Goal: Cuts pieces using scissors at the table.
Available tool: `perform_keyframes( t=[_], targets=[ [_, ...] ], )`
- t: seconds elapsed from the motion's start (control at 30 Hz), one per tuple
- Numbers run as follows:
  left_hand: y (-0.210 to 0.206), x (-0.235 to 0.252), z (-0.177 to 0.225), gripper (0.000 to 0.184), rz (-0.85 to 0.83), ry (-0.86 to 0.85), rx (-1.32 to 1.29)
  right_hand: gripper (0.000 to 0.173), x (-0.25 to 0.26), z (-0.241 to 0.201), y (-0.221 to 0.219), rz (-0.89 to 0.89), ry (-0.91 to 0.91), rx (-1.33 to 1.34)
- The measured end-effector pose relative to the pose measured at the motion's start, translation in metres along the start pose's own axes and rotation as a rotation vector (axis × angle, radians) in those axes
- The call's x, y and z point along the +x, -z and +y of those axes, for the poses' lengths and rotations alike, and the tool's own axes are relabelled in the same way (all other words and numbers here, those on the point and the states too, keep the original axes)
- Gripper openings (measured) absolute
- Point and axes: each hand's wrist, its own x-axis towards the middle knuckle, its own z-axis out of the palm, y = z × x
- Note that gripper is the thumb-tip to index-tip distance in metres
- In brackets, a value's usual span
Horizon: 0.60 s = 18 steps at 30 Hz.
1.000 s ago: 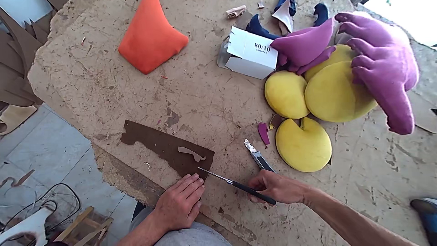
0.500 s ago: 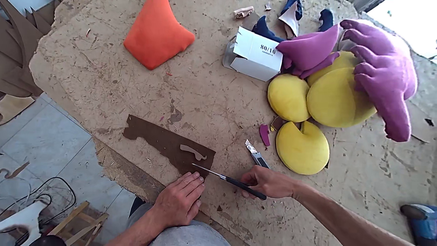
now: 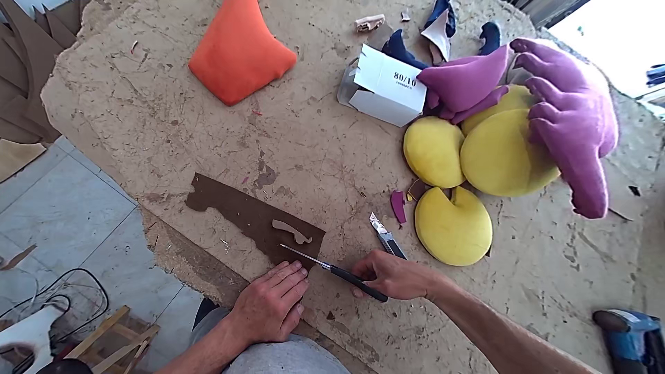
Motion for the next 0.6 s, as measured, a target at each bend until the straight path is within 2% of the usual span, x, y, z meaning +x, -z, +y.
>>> perform_keyframes(
  t=[0.2,0.4,0.6],
  targets=[
    [0.0,0.0,-0.002,0.046,0.012,-0.014,-0.027,0.033,0.002,-0.014,-0.006,0.03,-0.027,-0.052],
    [0.001,0.0,-0.001,0.045,0.001,-0.007,-0.037,0.03,0.011,-0.018,-0.014,0.066,0.016,-0.087],
    [0.003,0.001,-0.002,0.046,-0.028,-0.024,-0.031,0.032,0.01,-0.029,-0.019,0.083,-0.032,-0.078]
  ],
)
